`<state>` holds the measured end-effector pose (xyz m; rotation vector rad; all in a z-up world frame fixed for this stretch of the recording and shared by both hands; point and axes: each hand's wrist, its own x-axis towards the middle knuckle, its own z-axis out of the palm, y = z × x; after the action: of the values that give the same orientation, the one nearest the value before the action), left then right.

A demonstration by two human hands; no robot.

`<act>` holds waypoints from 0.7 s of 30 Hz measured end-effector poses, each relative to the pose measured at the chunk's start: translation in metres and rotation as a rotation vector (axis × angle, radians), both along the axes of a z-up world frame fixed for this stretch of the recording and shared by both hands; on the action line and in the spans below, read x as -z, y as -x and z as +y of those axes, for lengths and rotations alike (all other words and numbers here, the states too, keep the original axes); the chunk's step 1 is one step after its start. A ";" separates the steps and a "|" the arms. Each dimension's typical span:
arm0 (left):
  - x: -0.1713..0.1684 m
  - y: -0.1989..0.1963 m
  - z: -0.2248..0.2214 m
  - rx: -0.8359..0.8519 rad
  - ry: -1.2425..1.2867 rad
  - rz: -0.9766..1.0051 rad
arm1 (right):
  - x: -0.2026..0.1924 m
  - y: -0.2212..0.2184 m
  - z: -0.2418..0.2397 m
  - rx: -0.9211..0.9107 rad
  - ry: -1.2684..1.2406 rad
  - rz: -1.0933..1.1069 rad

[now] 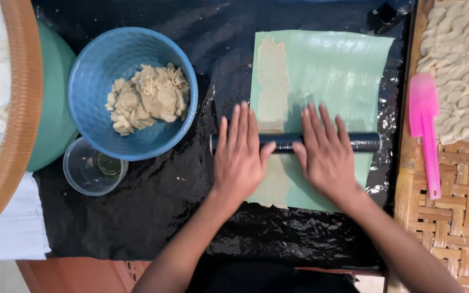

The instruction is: Using a rolling pin to flatten small pieces of dough onto green leaves for cracker production.

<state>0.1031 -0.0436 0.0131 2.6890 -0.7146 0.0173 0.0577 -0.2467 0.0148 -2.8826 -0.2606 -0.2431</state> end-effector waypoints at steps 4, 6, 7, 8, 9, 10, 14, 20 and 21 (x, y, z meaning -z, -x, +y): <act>0.009 -0.051 -0.015 -0.011 -0.085 0.012 | -0.001 -0.048 -0.009 0.013 0.007 0.037; 0.007 -0.076 -0.019 -0.034 -0.113 0.032 | 0.002 -0.076 -0.015 -0.001 0.019 0.078; 0.008 -0.087 -0.021 -0.034 -0.114 0.032 | 0.003 -0.085 -0.017 0.000 0.018 0.078; 0.010 -0.098 -0.022 -0.039 -0.122 0.048 | 0.005 -0.094 -0.018 -0.008 0.001 0.085; 0.010 -0.111 -0.024 -0.043 -0.126 0.056 | 0.005 -0.105 -0.021 -0.014 -0.011 0.085; 0.011 -0.117 -0.025 -0.042 -0.123 0.049 | 0.006 -0.111 -0.021 -0.013 -0.008 0.077; 0.012 -0.124 -0.023 -0.037 -0.119 0.062 | 0.006 -0.118 -0.020 0.022 -0.020 0.083; 0.004 -0.053 0.003 0.040 0.137 -0.083 | -0.004 -0.078 -0.019 0.050 -0.009 0.049; 0.004 -0.038 0.008 0.058 0.221 -0.088 | -0.006 -0.073 -0.019 0.033 -0.030 0.061</act>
<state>0.1413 -0.0354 0.0095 2.4685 -0.7685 0.1899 0.1309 -0.2656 0.0208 -2.8604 -0.1965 -0.1628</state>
